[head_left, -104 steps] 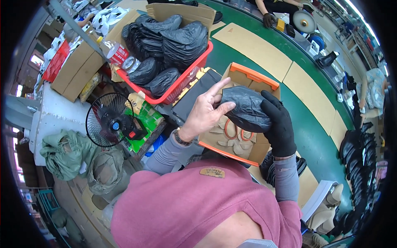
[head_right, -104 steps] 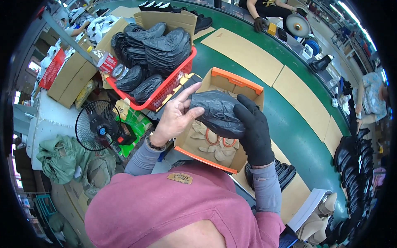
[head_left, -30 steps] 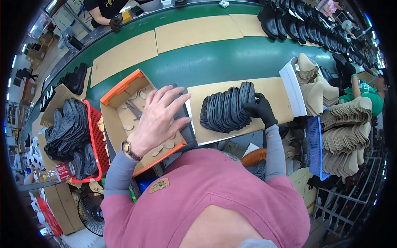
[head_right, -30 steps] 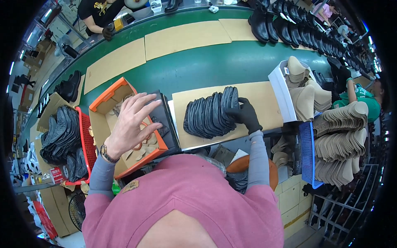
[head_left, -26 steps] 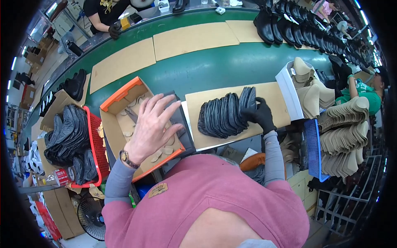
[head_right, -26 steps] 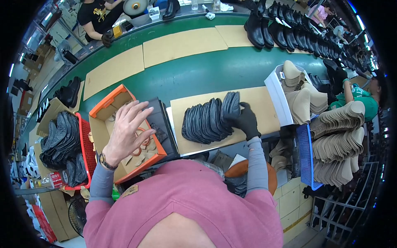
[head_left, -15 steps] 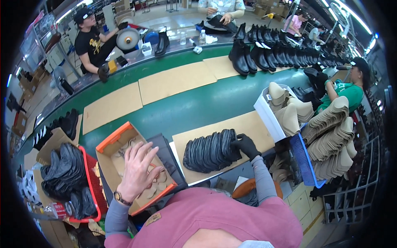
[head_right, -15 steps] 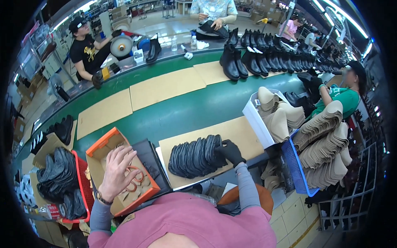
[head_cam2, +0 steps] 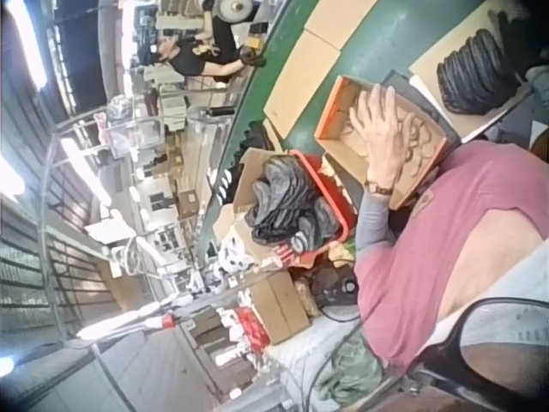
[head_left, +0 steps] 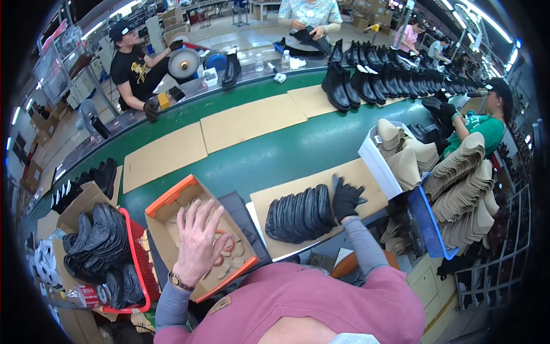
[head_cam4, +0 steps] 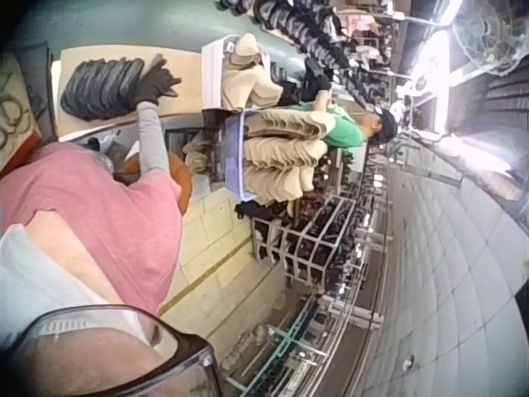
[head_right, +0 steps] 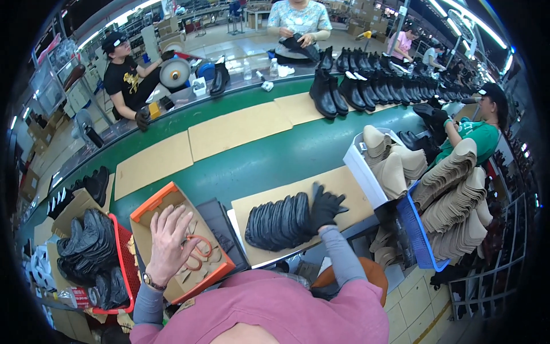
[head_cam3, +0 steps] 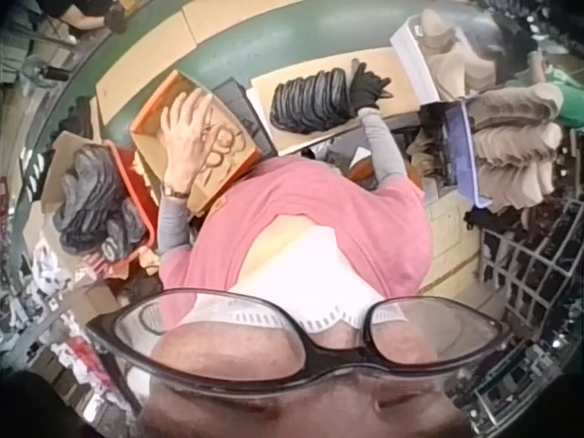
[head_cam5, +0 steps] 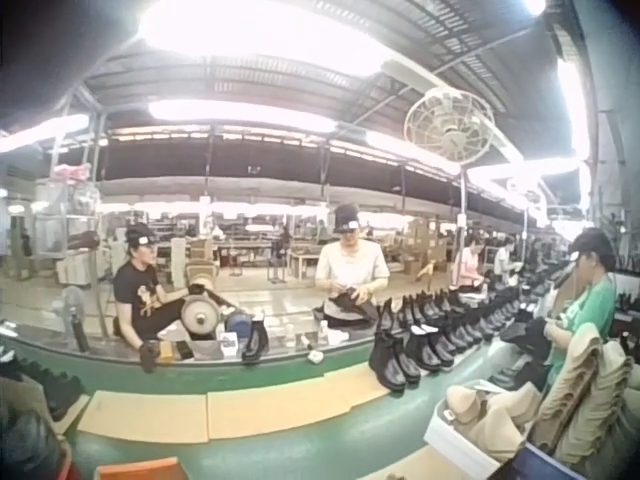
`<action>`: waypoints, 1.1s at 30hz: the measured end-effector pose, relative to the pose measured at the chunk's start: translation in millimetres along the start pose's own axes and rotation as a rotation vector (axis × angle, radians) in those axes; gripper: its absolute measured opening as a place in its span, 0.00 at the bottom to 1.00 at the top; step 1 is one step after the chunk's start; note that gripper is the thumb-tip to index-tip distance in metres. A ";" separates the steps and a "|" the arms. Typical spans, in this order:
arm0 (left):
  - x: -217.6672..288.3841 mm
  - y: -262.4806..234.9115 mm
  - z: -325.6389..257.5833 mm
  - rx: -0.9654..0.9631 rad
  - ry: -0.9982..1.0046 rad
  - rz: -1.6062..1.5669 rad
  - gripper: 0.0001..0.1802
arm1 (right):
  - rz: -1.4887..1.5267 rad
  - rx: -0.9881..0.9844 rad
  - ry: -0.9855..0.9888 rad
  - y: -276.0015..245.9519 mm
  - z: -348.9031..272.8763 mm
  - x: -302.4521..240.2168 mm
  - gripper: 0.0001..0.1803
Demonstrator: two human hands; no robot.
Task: Trim excess material and inspect shoe components on an assembly line.
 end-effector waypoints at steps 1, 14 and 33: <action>-3.4 -3.8 -0.7 0.037 -0.023 0.042 0.34 | 0.021 0.095 0.035 -11.3 10.6 7.8 0.26; -36.1 -1.9 -1.1 0.002 -0.277 -0.969 0.27 | 1.461 -0.178 -1.207 -350.0 -33.4 -124.5 0.16; -39.8 -12.6 -78.2 0.499 -0.096 0.333 0.15 | 1.625 -0.632 -1.129 -359.7 -95.9 -189.7 0.39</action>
Point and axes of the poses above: each hand's wrist, its own z-axis towards the middle knuckle, its own y-axis out of the palm, x = y × z, the point moved 6 cm from there along z, towards the middle knuckle, and after that the axes turned 1 degree about y, right-handed, at the moved point
